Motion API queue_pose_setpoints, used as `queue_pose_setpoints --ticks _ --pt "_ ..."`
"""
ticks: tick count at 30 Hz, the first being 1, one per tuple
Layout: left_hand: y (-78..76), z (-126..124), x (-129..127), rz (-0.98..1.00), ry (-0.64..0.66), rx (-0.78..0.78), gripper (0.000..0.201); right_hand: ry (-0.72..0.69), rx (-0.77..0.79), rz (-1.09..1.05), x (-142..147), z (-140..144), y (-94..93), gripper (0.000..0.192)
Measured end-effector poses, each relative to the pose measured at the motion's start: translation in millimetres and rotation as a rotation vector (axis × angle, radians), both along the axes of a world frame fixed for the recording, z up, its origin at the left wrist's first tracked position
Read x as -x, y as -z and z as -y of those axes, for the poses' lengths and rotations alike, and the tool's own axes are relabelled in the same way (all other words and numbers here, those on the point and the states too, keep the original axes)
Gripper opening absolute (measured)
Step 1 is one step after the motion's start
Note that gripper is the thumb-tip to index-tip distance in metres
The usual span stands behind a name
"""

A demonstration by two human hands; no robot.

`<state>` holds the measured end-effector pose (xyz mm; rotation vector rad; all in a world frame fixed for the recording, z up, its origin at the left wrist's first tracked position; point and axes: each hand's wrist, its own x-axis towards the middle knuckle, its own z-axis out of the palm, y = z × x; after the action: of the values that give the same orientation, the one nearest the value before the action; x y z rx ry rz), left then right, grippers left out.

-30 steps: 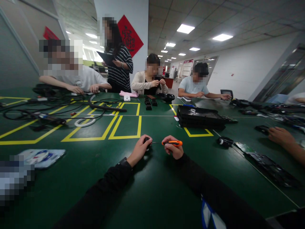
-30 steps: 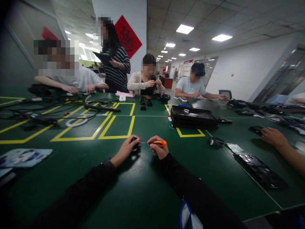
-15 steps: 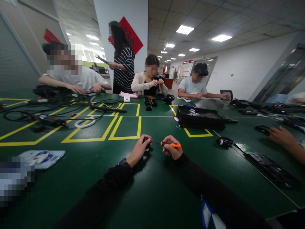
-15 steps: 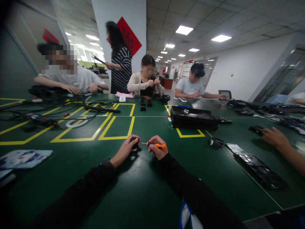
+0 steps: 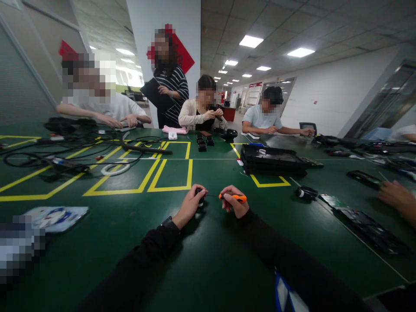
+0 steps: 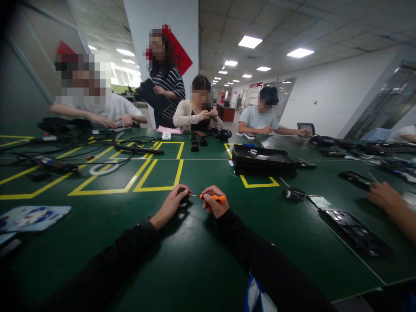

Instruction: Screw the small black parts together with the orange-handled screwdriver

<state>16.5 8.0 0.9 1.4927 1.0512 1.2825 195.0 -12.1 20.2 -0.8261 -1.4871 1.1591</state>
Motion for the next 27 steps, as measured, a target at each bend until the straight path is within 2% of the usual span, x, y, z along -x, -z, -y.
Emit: queue_pose_setpoints --ticks 3,9,12,17,21,24,27 --pt "-0.3 0.2 0.4 -0.001 0.011 0.004 0.024 0.003 0.002 -0.023 -0.3 -1.8 1.0 0.015" --pt "-0.9 -0.4 0.3 -0.004 0.005 -0.017 0.024 -0.029 -0.126 0.001 -3.3 -1.6 0.0 0.009" --pt "-0.9 0.0 0.4 -0.008 0.020 -0.003 0.024 -0.019 -0.165 0.047 -4.3 0.5 -1.7 0.016" --pt "-0.3 0.1 0.9 -0.011 0.016 0.006 0.023 0.034 -0.060 0.054 -2.3 1.5 -1.9 0.027" --pt "-0.7 0.0 0.9 -0.014 0.000 -0.017 0.023 0.010 -0.010 -0.007 -0.4 -1.2 1.1 0.020" --pt "-1.8 0.5 0.5 -0.012 -0.002 -0.024 0.022 0.006 -0.026 -0.027 -1.3 -3.2 2.8 0.014" --pt "-2.7 1.0 0.2 -0.010 -0.001 -0.016 0.022 0.005 -0.112 0.020 -3.1 -2.8 2.6 0.010"
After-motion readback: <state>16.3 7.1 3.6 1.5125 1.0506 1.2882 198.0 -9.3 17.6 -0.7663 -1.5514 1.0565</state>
